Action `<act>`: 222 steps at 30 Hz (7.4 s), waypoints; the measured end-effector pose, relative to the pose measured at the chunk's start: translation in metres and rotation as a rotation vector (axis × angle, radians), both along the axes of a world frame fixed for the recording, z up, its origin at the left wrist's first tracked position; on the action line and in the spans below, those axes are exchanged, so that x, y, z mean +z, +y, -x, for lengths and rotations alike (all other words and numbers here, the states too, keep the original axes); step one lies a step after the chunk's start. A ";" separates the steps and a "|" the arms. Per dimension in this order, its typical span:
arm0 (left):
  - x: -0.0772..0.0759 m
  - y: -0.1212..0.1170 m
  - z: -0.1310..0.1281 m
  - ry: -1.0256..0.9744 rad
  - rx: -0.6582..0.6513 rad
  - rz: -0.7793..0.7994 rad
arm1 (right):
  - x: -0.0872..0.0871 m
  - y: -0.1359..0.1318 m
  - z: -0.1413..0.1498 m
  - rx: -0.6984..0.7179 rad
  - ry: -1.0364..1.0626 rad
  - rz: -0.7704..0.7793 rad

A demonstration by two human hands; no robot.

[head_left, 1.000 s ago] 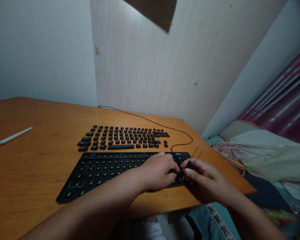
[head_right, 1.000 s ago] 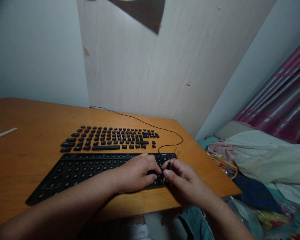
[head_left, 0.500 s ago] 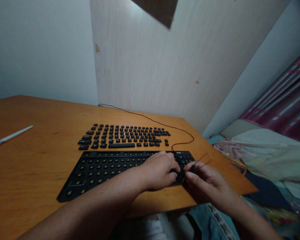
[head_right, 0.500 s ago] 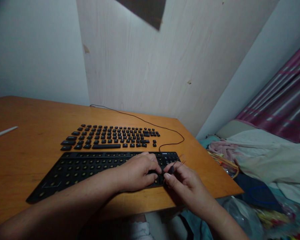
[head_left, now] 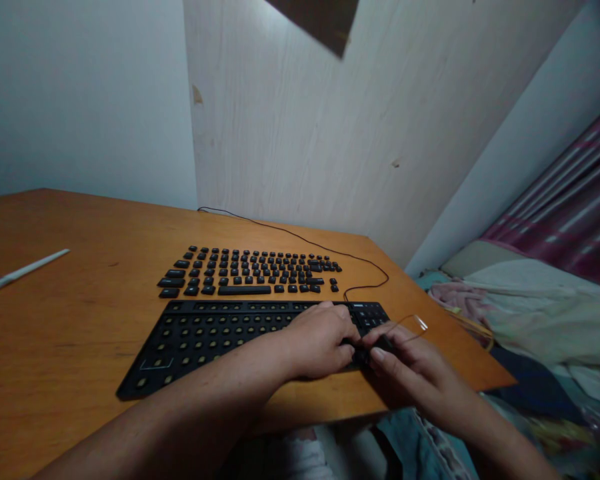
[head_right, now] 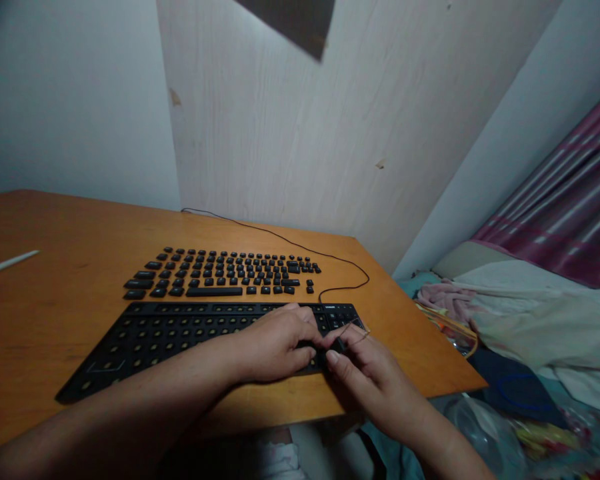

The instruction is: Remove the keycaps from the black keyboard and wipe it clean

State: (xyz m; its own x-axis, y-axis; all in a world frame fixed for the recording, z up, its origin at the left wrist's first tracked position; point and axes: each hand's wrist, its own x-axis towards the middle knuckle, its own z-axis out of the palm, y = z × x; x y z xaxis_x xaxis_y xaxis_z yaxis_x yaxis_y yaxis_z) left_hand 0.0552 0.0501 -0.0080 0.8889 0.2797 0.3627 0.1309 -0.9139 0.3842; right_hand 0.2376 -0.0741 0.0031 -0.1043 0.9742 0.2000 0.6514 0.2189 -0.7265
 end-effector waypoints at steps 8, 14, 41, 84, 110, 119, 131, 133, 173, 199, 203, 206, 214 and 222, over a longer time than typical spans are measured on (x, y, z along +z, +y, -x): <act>0.004 -0.001 0.000 0.017 -0.011 0.011 | 0.009 0.005 0.006 0.098 -0.145 -0.044; 0.002 0.000 0.000 0.008 -0.015 0.005 | -0.002 0.003 -0.004 0.037 0.021 0.043; -0.003 0.003 0.000 -0.018 -0.006 0.055 | 0.016 -0.001 -0.017 0.117 0.040 0.059; -0.007 0.007 -0.004 -0.036 -0.009 0.073 | -0.027 0.005 0.028 -0.398 -0.133 -0.098; -0.006 0.005 -0.002 -0.025 -0.005 0.071 | -0.028 0.008 0.023 -0.624 0.394 -0.055; 0.001 0.002 -0.001 -0.053 0.034 0.136 | -0.026 0.017 0.027 -0.582 0.482 -0.137; -0.004 0.005 -0.009 -0.219 0.136 0.691 | -0.023 0.035 0.041 -0.480 0.440 -0.239; -0.002 0.007 -0.009 -0.233 0.176 0.788 | -0.020 0.037 0.043 -0.435 0.397 -0.280; 0.023 0.024 0.008 -0.509 0.410 1.106 | -0.019 0.131 -0.069 -0.174 -0.255 -0.147; 0.033 0.036 0.020 -0.536 0.500 1.124 | -0.047 0.169 -0.084 -0.009 -0.294 -0.111; 0.033 0.034 0.020 -0.534 0.505 1.123 | -0.049 0.174 -0.084 -0.006 -0.276 -0.096; 0.034 0.034 0.019 -0.532 0.511 1.136 | -0.050 0.175 -0.084 0.002 -0.258 -0.073; 0.032 0.033 0.018 -0.541 0.533 1.136 | -0.051 0.175 -0.081 -0.012 -0.237 -0.060; 0.034 0.029 0.017 -0.542 0.542 1.131 | -0.053 0.178 -0.084 -0.016 -0.250 -0.047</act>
